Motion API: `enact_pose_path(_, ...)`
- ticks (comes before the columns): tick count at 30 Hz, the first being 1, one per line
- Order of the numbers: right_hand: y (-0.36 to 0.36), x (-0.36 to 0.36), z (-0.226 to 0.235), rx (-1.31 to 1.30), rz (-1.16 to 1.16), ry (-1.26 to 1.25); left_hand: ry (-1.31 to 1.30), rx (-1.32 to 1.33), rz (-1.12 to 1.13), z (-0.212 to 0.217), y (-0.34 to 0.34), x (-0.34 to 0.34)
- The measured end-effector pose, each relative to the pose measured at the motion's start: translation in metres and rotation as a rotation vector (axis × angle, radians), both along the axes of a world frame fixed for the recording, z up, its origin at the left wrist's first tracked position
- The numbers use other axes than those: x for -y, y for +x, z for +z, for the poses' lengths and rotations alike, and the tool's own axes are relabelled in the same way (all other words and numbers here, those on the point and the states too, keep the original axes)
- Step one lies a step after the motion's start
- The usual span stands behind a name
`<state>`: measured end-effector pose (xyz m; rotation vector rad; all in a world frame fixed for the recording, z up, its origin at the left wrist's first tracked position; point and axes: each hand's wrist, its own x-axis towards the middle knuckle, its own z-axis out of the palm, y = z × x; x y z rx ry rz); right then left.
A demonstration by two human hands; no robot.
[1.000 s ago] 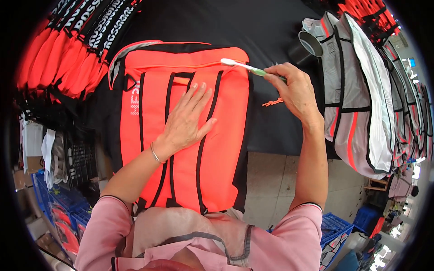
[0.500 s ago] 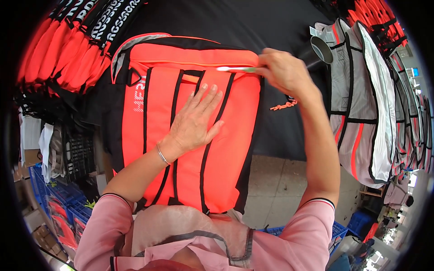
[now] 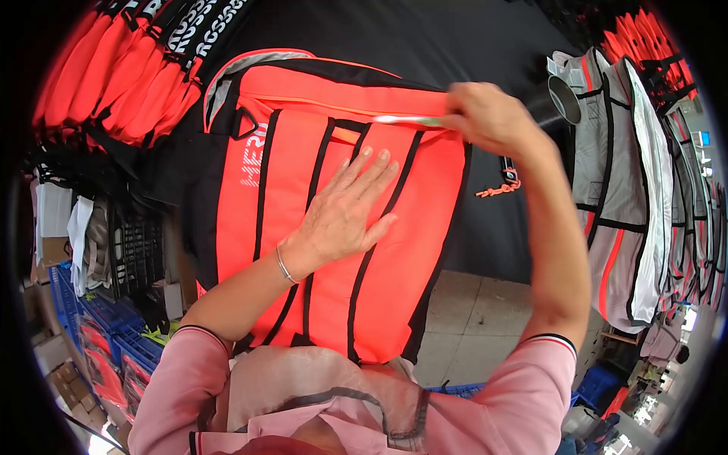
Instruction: Inspecting and trimming loose threads from a red and black backpack using small snips.
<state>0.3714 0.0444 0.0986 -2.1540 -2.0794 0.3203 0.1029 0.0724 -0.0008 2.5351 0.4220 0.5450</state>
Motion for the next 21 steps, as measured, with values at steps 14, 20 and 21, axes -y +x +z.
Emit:
enact_pose_path(14,0.005,0.035,0.035,-0.064,-0.2,-0.053,0.183,-0.021,0.224,0.001,-0.066,-0.063)
enact_pose_path(20,-0.011,-0.003,0.006,-0.393,-0.179,0.285,0.168,-0.028,0.24,0.002,-0.07,-0.059)
enact_pose_path(21,-0.01,-0.007,0.012,-0.449,-0.207,0.242,0.163,-0.031,0.248,0.003,-0.071,-0.06)
